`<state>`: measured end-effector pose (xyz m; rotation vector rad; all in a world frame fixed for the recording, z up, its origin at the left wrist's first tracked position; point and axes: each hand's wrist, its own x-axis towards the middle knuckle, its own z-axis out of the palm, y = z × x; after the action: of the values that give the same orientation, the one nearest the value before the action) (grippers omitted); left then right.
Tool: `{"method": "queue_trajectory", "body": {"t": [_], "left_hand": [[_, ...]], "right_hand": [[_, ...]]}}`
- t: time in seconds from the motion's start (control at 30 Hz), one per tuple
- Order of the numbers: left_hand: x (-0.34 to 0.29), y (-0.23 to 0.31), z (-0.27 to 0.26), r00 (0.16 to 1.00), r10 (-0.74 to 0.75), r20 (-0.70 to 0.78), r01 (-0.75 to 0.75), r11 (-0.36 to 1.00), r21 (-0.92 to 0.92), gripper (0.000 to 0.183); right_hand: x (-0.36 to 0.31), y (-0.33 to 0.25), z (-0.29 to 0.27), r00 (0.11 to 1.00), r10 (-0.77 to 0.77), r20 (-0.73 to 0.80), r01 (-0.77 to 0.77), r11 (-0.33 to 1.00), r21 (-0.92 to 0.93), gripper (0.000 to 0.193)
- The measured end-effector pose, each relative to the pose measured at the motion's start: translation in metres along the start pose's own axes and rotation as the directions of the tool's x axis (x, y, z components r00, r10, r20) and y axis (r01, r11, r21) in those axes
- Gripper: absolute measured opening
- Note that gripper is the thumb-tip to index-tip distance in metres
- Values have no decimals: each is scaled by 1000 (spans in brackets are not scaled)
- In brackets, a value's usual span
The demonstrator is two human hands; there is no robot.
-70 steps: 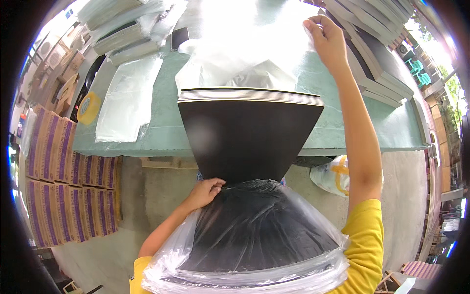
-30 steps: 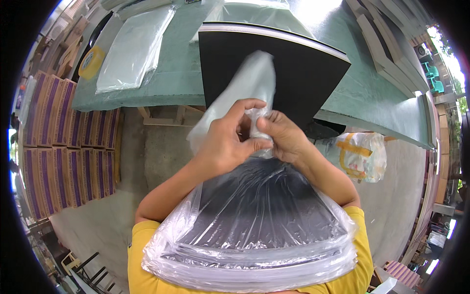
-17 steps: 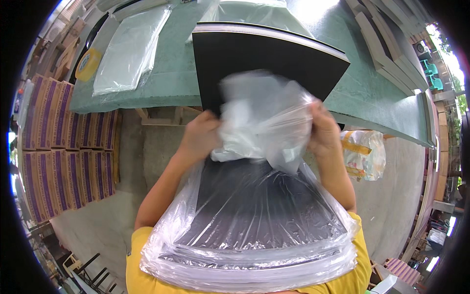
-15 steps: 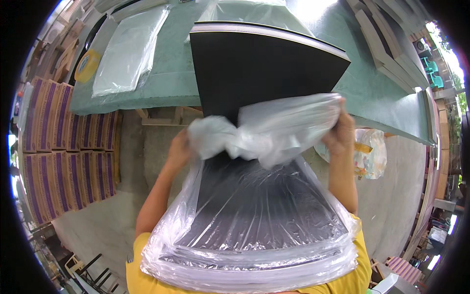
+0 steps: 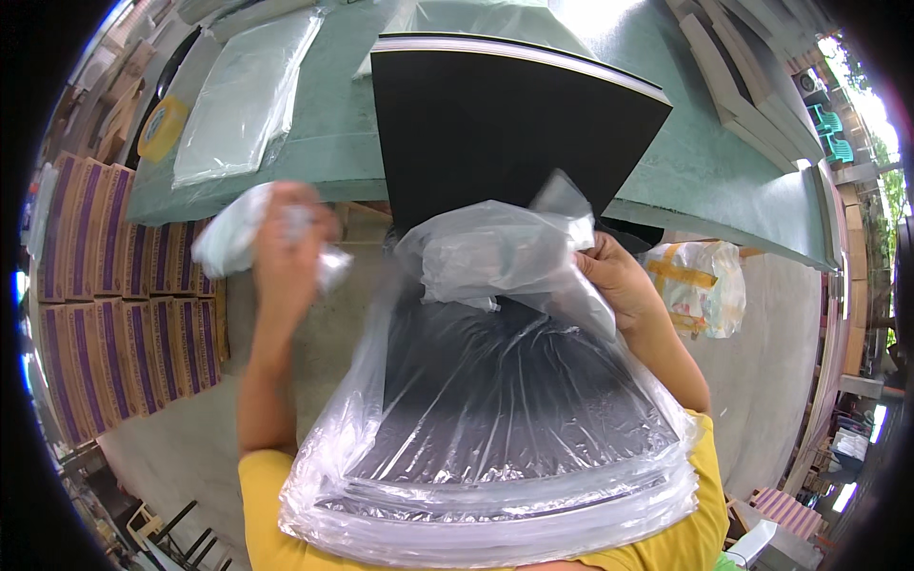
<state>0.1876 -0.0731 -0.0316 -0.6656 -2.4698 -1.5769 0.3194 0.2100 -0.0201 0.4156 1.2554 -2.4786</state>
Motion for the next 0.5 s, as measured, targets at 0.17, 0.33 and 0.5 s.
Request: {"method": "queue_trajectory", "body": {"t": [0.17, 0.33, 0.5], "left_hand": [[19, 89, 54, 727, 289, 623, -111, 945, -308, 28], [18, 84, 67, 732, 148, 666, 75, 953, -294, 22], [20, 93, 71, 780, 225, 584, -25, 944, -330, 25]], "right_hand": [[9, -7, 31, 985, -111, 131, 109, 994, 28, 23], [2, -6, 13, 997, -50, 53, 47, 997, 61, 17], [9, -1, 4, 985, -167, 41, 171, 978, -119, 20]]}}
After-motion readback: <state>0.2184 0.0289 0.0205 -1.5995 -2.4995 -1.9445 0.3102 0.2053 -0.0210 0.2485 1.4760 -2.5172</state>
